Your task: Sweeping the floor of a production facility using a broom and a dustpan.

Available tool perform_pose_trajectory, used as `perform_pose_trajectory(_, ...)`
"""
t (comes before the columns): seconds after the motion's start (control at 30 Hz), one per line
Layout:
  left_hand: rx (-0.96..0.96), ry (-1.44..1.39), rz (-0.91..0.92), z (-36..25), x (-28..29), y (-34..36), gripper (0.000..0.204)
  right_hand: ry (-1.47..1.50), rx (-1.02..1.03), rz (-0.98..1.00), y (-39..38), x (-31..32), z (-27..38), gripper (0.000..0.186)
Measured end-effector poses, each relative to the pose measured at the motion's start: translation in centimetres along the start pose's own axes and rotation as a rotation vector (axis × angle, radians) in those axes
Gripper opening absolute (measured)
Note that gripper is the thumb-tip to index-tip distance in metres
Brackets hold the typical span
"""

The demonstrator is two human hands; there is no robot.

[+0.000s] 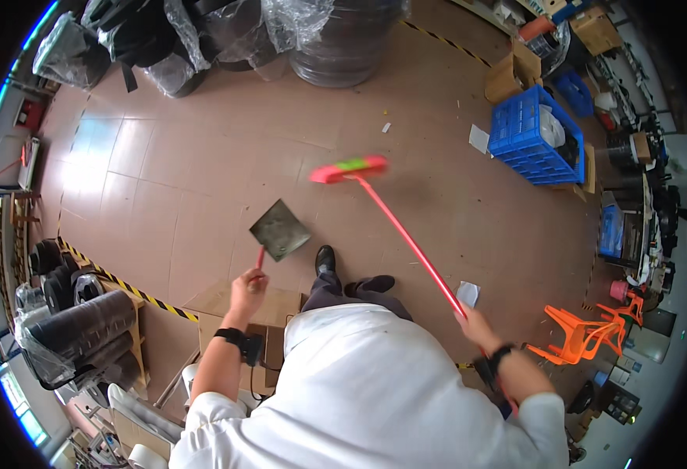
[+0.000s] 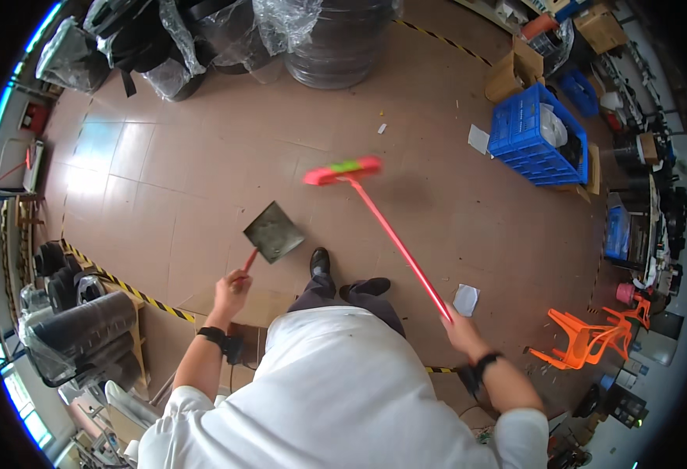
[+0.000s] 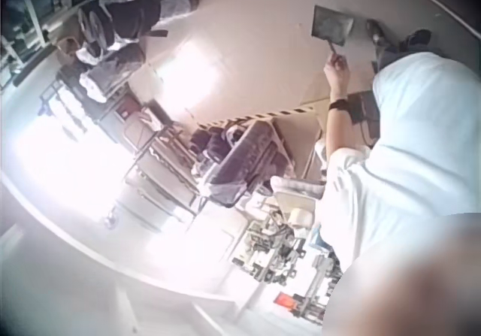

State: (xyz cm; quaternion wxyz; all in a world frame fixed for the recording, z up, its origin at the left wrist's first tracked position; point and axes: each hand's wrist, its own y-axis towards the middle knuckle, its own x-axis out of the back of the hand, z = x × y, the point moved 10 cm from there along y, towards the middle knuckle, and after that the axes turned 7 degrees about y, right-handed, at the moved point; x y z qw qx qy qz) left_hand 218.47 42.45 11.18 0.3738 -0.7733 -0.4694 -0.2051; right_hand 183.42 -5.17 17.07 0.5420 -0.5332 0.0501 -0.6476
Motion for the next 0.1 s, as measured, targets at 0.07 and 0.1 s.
perform_pose_trajectory(0.07,0.035,0.054,-0.022,3.8,2.8,0.1,0.013,-0.105,0.006,0.116,8.1,-3.1,4.2,0.041)
perform_pose_trajectory(0.1,0.060,0.088,-0.026,5.7,3.9,0.3,0.015,-0.086,0.091,0.116,8.1,-3.0,5.9,0.041)
